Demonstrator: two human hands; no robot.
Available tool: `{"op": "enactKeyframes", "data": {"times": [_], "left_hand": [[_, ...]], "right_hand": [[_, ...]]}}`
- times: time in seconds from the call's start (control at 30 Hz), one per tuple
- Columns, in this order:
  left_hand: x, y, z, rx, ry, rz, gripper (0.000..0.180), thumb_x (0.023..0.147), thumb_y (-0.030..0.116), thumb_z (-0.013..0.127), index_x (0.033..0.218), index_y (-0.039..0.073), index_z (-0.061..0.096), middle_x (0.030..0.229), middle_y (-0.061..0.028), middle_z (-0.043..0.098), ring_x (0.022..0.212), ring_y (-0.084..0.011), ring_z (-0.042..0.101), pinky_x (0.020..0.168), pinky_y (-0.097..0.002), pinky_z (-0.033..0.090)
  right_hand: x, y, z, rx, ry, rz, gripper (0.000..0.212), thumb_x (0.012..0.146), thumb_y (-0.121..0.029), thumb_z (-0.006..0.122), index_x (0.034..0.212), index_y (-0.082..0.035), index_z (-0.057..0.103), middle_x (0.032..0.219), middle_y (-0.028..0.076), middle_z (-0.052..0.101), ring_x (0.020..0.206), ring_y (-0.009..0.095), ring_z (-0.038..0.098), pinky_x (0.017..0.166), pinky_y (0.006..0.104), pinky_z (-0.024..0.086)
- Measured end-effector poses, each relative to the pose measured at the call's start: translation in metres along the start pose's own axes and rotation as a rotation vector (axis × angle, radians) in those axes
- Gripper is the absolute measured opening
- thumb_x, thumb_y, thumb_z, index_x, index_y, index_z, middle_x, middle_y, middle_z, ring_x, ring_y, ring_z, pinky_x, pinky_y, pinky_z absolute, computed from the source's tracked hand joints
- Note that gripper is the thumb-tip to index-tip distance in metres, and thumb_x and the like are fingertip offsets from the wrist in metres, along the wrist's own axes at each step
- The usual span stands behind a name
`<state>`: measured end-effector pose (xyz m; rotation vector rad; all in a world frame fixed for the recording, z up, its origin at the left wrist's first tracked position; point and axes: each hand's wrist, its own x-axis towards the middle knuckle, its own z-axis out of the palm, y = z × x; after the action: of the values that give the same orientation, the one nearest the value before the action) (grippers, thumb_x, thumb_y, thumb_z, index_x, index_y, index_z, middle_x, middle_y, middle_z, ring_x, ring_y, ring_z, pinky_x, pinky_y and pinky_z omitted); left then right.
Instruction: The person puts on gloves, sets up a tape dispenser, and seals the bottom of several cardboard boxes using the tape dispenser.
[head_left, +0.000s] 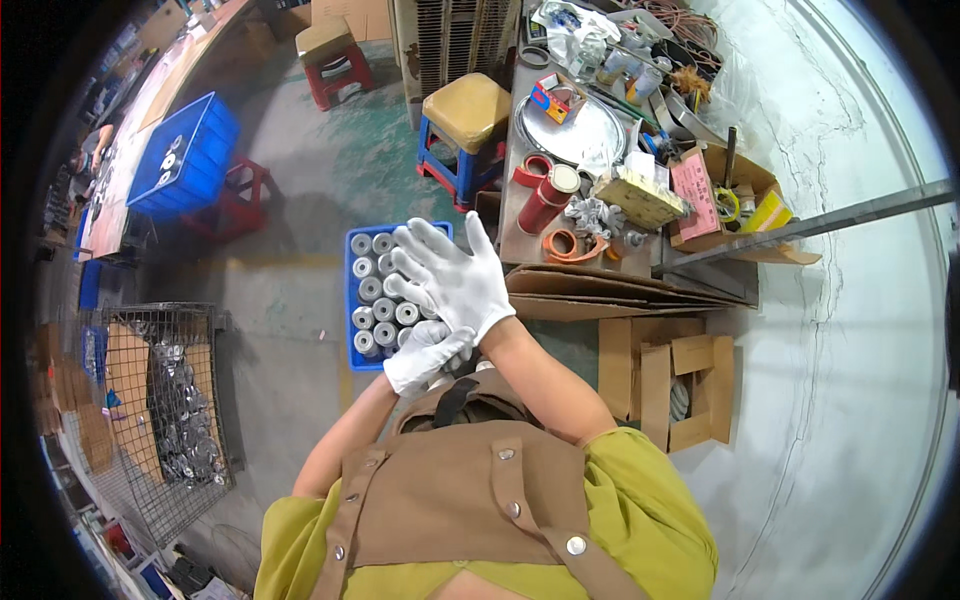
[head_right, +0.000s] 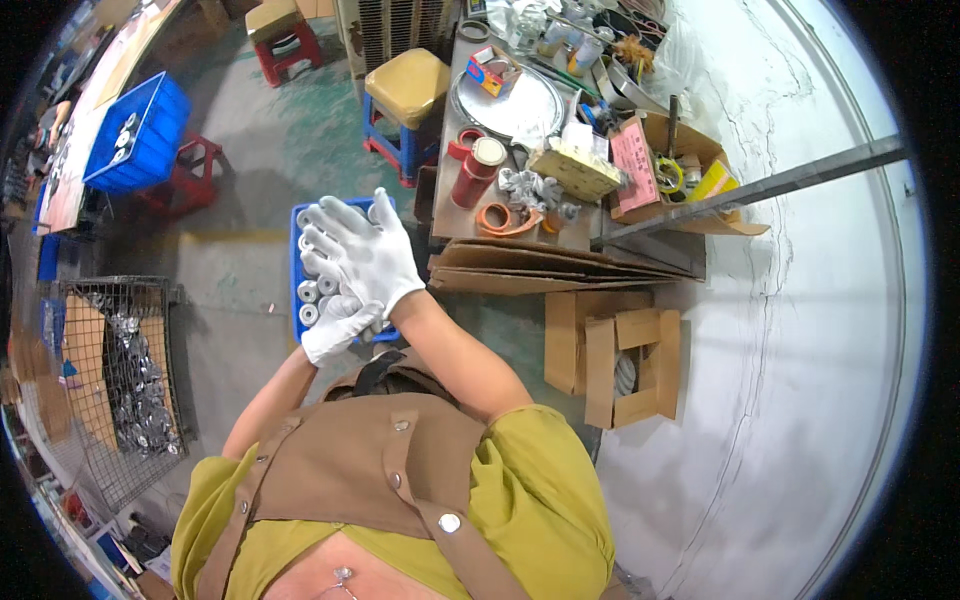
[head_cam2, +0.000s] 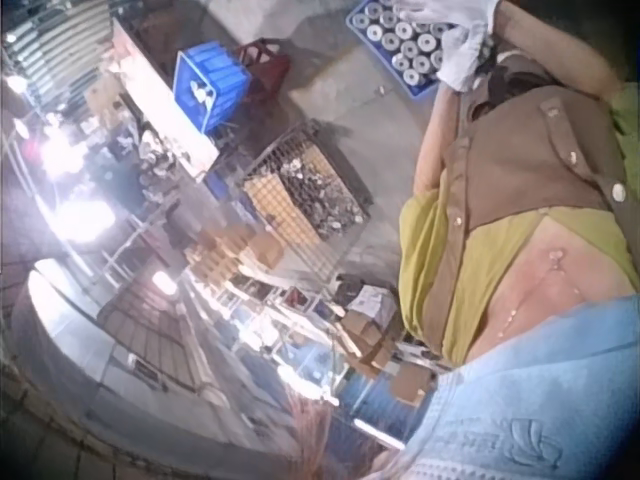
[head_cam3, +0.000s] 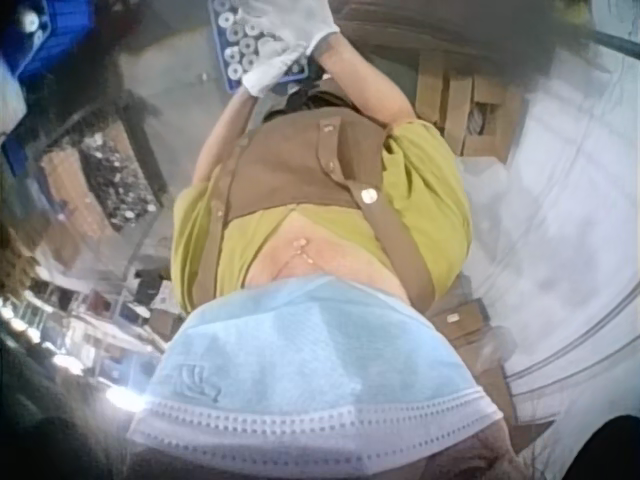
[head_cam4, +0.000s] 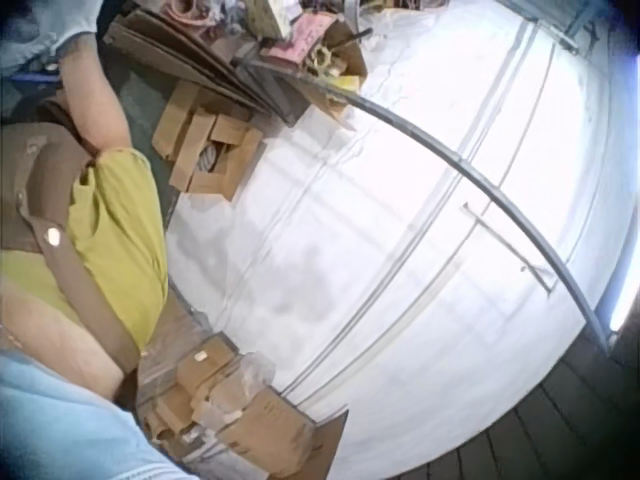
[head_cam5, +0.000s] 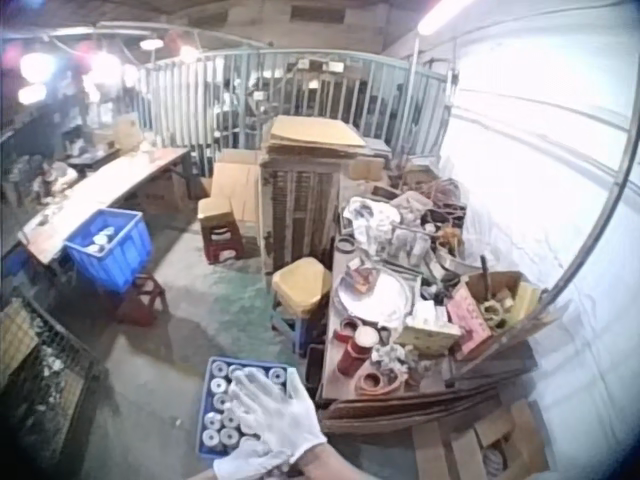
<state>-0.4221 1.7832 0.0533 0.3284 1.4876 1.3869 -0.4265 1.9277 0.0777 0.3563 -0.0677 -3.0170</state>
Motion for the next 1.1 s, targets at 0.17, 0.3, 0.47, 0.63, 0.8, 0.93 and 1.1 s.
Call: {"op": "enactKeyframes", "data": {"times": [0.17, 0.3, 0.47, 0.63, 0.8, 0.93, 1.1], "left_hand": [[0.009, 0.023, -0.005, 0.588, -0.237, 0.19, 0.026, 0.093, 0.024, 0.063, 0.084, 0.002, 0.071, 0.076, -0.0075, 0.07, 0.071, -0.018, 0.064, 0.071, -0.0333, 0.051], [0.036, 0.034, -0.001, 0.477, -0.133, 0.007, 0.022, 0.093, 0.019, 0.059, 0.096, 0.001, 0.071, 0.09, -0.0067, 0.072, 0.077, -0.0139, 0.065, 0.073, -0.0283, 0.053], [0.073, 0.006, -0.023, 0.393, 0.123, -0.052, 0.026, 0.097, 0.023, 0.056, 0.106, 0.001, 0.066, 0.085, -0.0051, 0.068, 0.074, -0.0108, 0.062, 0.07, -0.0279, 0.052], [0.09, -0.027, -0.009, 0.465, 0.195, -0.092, 0.029, 0.098, 0.027, 0.057, 0.105, 0.001, 0.066, 0.086, -0.0065, 0.067, 0.077, -0.0138, 0.063, 0.072, -0.0302, 0.051], [0.123, -0.003, 0.017, 0.554, 0.153, -0.102, 0.027, 0.096, 0.023, 0.056, 0.107, 0.0, 0.067, 0.086, -0.0067, 0.067, 0.077, -0.0137, 0.062, 0.072, -0.0297, 0.05], [0.139, -0.015, 0.026, 0.449, 0.184, -0.055, 0.027, 0.097, 0.023, 0.056, 0.108, 0.001, 0.067, 0.087, -0.0039, 0.067, 0.077, -0.0124, 0.061, 0.07, -0.0292, 0.05], [0.17, -0.01, 0.053, 0.163, 0.17, -0.144, 0.05, 0.095, 0.025, 0.063, 0.136, 0.001, 0.049, 0.118, -0.0123, 0.064, 0.1, -0.0167, 0.062, 0.088, -0.0304, 0.05]], "right_hand": [[0.011, -0.014, 0.005, -1.074, -0.007, 0.244, 0.019, 0.091, -0.021, 0.054, 0.1, -0.015, 0.069, 0.117, -0.001, 0.065, 0.11, 0.009, 0.057, 0.098, 0.0378, 0.042], [-0.004, -0.078, -0.036, -1.415, 0.154, -0.039, 0.035, 0.092, -0.04, 0.063, 0.094, -0.007, 0.072, 0.078, 0.004, 0.069, 0.061, 0.011, 0.061, 0.055, 0.0265, 0.047], [-0.066, -0.249, -0.17, -0.921, 0.789, 0.082, 0.036, 0.086, -0.03, 0.073, 0.065, -0.008, 0.054, 0.054, 0.003, 0.051, 0.037, 0.009, 0.041, 0.033, 0.0228, 0.025], [-0.062, -0.307, -0.222, -1.309, 1.252, -0.027, 0.047, 0.076, -0.046, 0.08, 0.066, -0.004, 0.06, 0.059, 0.013, 0.064, 0.036, 0.014, 0.045, 0.032, 0.0283, 0.027], [-0.044, -0.323, -0.256, -1.283, 1.291, -0.007, 0.02, 0.077, -0.013, 0.075, 0.07, -0.001, 0.061, 0.058, 0.009, 0.062, 0.044, 0.019, 0.059, 0.036, 0.0333, 0.041], [-0.067, -0.316, -0.23, -0.989, 1.264, -0.05, 0.017, 0.074, -0.015, 0.066, 0.062, -0.007, 0.056, 0.052, 0.005, 0.056, 0.035, 0.011, 0.042, 0.033, 0.0273, 0.029], [-0.112, -0.29, -0.188, -1.145, 1.023, -0.107, 0.019, 0.076, -0.02, 0.067, 0.073, -0.002, 0.065, 0.052, 0.009, 0.058, 0.035, 0.013, 0.043, 0.034, 0.0259, 0.03]]}}
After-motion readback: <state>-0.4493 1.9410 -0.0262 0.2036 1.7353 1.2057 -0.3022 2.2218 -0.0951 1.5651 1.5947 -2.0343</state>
